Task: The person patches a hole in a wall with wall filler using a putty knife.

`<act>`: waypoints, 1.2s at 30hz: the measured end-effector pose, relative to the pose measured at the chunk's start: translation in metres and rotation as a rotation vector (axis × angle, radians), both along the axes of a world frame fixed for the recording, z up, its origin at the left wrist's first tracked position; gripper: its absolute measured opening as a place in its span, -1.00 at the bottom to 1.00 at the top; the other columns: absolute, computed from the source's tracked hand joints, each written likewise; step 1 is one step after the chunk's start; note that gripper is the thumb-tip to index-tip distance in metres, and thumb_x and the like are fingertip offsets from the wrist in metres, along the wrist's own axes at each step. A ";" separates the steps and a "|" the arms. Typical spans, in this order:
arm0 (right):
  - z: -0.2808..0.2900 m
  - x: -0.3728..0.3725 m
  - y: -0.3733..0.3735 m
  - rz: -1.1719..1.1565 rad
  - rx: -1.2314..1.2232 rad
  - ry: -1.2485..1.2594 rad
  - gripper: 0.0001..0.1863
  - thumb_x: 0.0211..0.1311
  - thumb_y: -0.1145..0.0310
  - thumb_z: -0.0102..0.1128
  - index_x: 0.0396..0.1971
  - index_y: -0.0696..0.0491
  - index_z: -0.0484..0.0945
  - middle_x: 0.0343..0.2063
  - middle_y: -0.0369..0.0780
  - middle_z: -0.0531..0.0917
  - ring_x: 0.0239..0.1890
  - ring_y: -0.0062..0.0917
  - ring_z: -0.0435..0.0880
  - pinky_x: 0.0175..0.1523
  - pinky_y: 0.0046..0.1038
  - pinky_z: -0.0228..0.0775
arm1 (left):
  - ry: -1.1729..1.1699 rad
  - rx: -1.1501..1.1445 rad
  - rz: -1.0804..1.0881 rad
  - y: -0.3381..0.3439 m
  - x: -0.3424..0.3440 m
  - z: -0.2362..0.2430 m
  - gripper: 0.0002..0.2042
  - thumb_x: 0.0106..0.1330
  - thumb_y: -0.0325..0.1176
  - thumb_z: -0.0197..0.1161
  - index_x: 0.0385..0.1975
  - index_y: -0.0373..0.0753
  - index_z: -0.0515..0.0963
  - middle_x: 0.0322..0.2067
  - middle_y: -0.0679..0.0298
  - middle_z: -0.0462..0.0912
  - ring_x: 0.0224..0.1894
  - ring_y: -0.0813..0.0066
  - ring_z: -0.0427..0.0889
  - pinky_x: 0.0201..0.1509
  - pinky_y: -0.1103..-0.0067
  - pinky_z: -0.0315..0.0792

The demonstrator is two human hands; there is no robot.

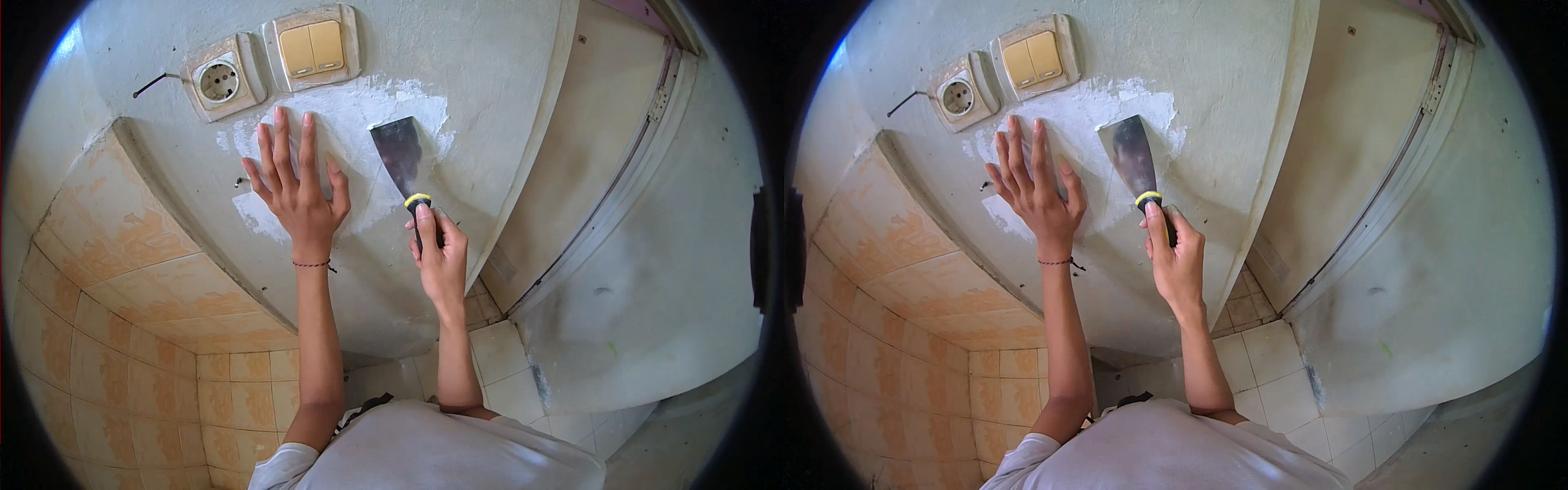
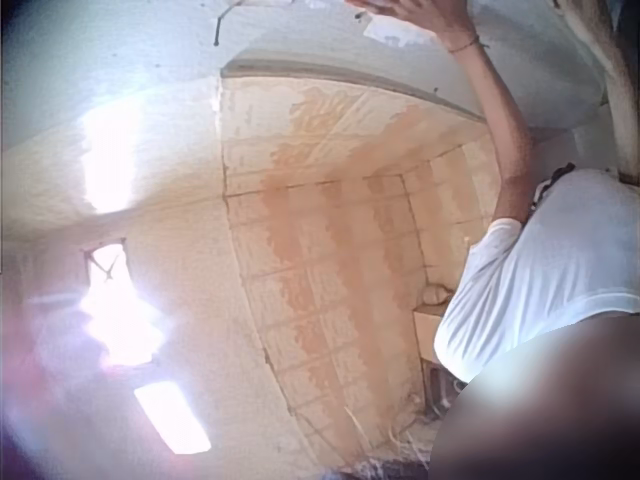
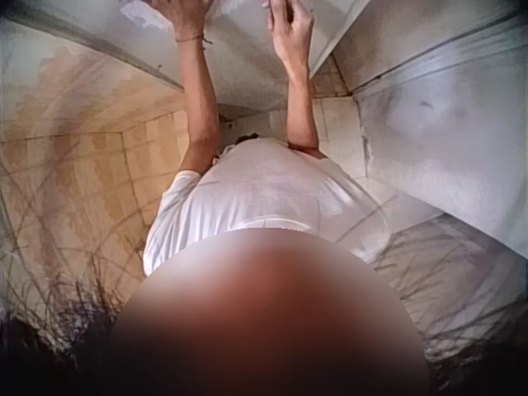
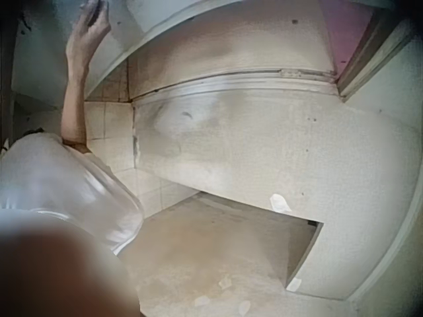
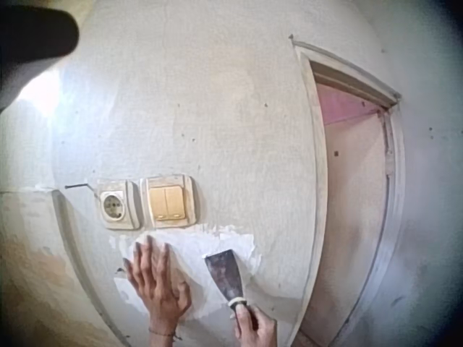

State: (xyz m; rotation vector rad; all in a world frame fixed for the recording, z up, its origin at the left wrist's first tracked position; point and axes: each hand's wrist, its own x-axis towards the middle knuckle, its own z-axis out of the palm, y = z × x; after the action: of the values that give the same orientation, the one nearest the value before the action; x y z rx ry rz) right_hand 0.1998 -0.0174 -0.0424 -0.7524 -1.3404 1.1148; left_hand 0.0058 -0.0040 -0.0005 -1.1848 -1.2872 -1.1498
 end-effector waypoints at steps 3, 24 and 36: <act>-0.001 -0.002 -0.001 0.000 0.014 0.016 -0.54 0.58 0.09 0.15 -0.43 0.19 0.56 -0.62 -0.35 0.52 -0.62 -0.76 0.38 -0.51 -0.56 0.16 | -0.004 -0.003 -0.008 0.000 0.001 0.000 -0.34 0.29 -0.29 0.09 0.49 -0.02 0.36 0.52 0.15 0.28 0.60 0.13 0.12 0.65 0.13 -0.30; 0.000 -0.001 -0.001 -0.005 0.021 0.043 -0.54 0.56 0.09 0.17 -0.41 0.20 0.59 -0.58 -0.34 0.55 -0.62 -0.76 0.39 -0.51 -0.57 0.19 | -0.031 0.056 -0.044 0.005 0.001 0.000 -0.36 0.24 -0.28 0.14 0.43 0.08 0.45 0.50 0.25 0.35 0.58 0.22 0.19 0.67 0.19 -0.34; -0.002 -0.002 0.006 -0.007 0.024 0.008 -0.54 0.57 0.08 0.16 -0.40 0.19 0.60 -0.59 -0.36 0.54 -0.63 -0.77 0.40 -0.51 -0.59 0.20 | -0.035 0.052 -0.047 0.003 0.000 0.000 -0.36 0.23 -0.29 0.14 0.43 0.07 0.46 0.49 0.24 0.36 0.58 0.20 0.19 0.67 0.18 -0.34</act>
State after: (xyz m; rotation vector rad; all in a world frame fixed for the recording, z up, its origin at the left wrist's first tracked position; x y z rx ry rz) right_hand 0.1982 -0.0112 -0.0444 -0.7335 -1.3411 1.0936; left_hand 0.0060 -0.0008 -0.0002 -1.1667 -1.2543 -1.2356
